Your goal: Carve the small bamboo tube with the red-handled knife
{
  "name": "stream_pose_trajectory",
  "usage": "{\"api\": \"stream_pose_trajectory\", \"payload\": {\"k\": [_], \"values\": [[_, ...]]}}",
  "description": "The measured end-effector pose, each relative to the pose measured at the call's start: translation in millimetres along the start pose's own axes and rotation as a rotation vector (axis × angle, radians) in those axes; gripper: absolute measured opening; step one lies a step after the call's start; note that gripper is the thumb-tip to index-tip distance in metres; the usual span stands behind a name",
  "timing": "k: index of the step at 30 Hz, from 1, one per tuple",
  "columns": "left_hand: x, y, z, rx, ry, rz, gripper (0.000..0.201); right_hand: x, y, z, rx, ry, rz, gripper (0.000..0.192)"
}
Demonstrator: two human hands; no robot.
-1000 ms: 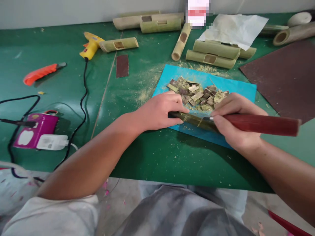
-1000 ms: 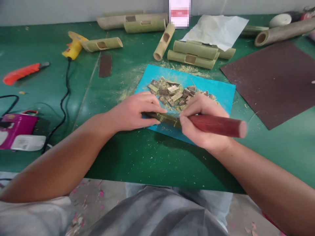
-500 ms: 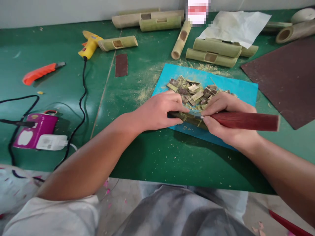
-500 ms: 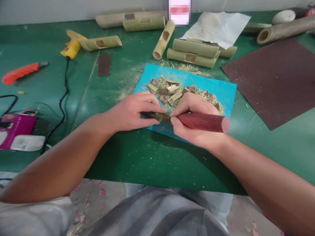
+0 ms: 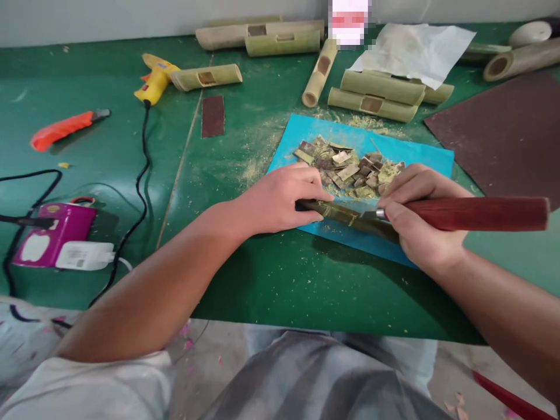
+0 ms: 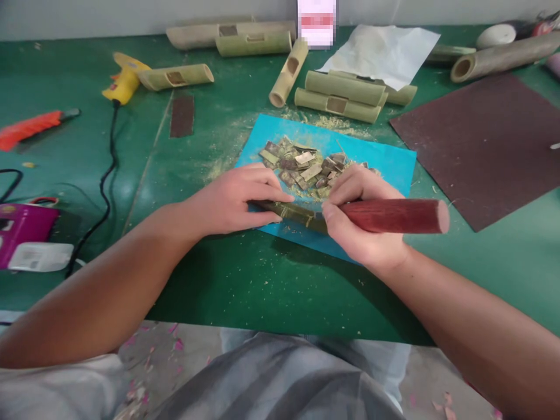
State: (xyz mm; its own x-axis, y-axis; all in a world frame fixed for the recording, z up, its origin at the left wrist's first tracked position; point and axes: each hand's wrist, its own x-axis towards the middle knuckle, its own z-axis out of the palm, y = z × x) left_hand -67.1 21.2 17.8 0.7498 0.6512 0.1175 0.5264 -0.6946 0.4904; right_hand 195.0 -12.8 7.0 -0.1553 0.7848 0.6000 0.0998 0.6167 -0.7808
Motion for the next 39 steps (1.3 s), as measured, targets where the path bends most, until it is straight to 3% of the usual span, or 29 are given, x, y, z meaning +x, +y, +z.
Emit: {"api": "stream_pose_trajectory", "payload": {"k": [4, 17, 25, 33, 39], "values": [[-0.1, 0.4, 0.7, -0.004, 0.021, 0.022, 0.028, 3.7, -3.7, 1.6, -0.048, -0.082, 0.063, 0.017], [-0.7, 0.3, 0.1, -0.004, 0.007, -0.008, 0.027, 4.9, -8.1, 2.4, -0.119, -0.051, 0.094, 0.019], [-0.2, 0.5, -0.1, -0.002, 0.004, -0.005, 0.027, 6.1, -7.4, 4.4, -0.071, -0.047, 0.035, 0.018], [0.2, 0.1, 1.2, -0.002, 0.017, 0.013, 0.028, 8.7, -8.2, 3.6, -0.113, -0.069, 0.092, 0.019], [-1.0, -0.8, 1.1, -0.002, 0.021, 0.012, 0.028, 5.6, -5.4, 3.0, -0.158, -0.039, 0.037, 0.014]]}}
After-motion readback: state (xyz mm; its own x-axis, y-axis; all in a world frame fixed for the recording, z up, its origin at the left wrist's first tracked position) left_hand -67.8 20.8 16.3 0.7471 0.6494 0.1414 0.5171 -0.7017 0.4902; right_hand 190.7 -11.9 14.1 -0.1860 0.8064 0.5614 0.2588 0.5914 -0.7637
